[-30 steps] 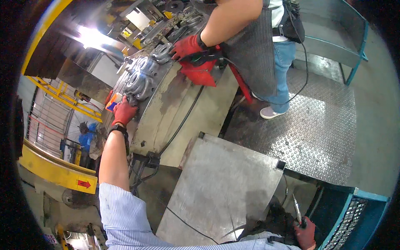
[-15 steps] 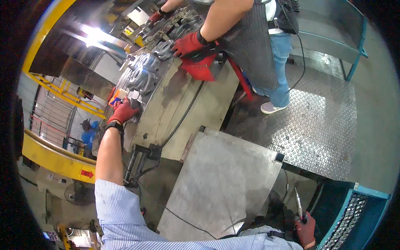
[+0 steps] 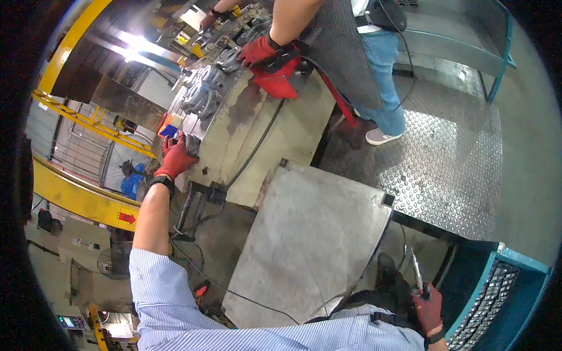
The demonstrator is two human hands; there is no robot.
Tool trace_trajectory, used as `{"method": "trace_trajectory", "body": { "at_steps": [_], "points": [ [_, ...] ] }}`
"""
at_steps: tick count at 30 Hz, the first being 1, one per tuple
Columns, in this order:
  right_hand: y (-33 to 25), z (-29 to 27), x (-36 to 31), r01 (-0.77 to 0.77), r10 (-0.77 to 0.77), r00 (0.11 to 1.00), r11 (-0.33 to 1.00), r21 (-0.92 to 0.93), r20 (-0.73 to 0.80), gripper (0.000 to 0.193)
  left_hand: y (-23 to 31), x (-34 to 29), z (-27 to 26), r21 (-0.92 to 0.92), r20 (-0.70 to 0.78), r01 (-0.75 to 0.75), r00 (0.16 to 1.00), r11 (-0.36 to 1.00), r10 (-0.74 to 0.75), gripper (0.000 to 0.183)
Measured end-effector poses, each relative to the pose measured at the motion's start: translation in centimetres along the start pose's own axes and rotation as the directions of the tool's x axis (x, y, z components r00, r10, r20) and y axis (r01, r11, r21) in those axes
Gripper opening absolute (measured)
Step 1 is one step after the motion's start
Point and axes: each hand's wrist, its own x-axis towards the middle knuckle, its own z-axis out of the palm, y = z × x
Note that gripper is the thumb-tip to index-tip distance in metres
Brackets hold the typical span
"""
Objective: Clean and deburr metal bearing housings using a pneumatic air tool on a work table.
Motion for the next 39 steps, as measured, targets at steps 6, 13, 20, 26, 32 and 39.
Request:
{"method": "trace_trajectory", "body": {
  "at_steps": [6, 13, 20, 26, 32, 39],
  "points": [
    [0.8, -0.2, -0.2, 0.033, -0.033, 0.999, 0.999, -0.007, 0.012, 0.018, 1.3, -2.8, -0.6, -0.072, -0.152, 0.015, 0.988, 0.997, -0.025, 0.104],
    [0.4, -0.7, 0.2, 0.101, -0.106, 0.989, 0.993, 0.056, 0.098, 0.017, -4.2, -3.4, -0.1, -0.561, -0.241, -0.037, 0.963, 0.827, -0.12, 0.081],
    [-1.6, -1.8, 0.5, 0.209, -0.189, 0.962, 0.975, -0.081, 0.198, 0.017, -1.3, -14.1, 3.9, -0.792, 0.083, 0.129, 0.991, -0.597, 0.104, 0.03],
    [-1.5, -1.5, 3.3, 0.264, -0.218, 0.907, 0.961, -0.085, 0.36, 0.023, 12.0, -30.5, 11.4, -0.216, 0.373, 0.118, 0.927, -0.969, 0.03, 0.03],
    [-4.2, 1.0, 6.0, 0.362, -0.263, 0.816, 0.927, -0.101, 0.515, 0.036, 19.2, -45.5, 22.2, 0.089, 0.515, -0.151, 0.853, -0.985, -0.084, 0.028],
    [-7.3, 4.8, 4.8, 0.377, -0.211, 0.718, 0.919, -0.116, 0.663, 0.04, 20.3, -52.4, 24.8, 0.059, 0.7, -0.605, 0.593, -0.794, -0.399, 0.036]
  ]
}}
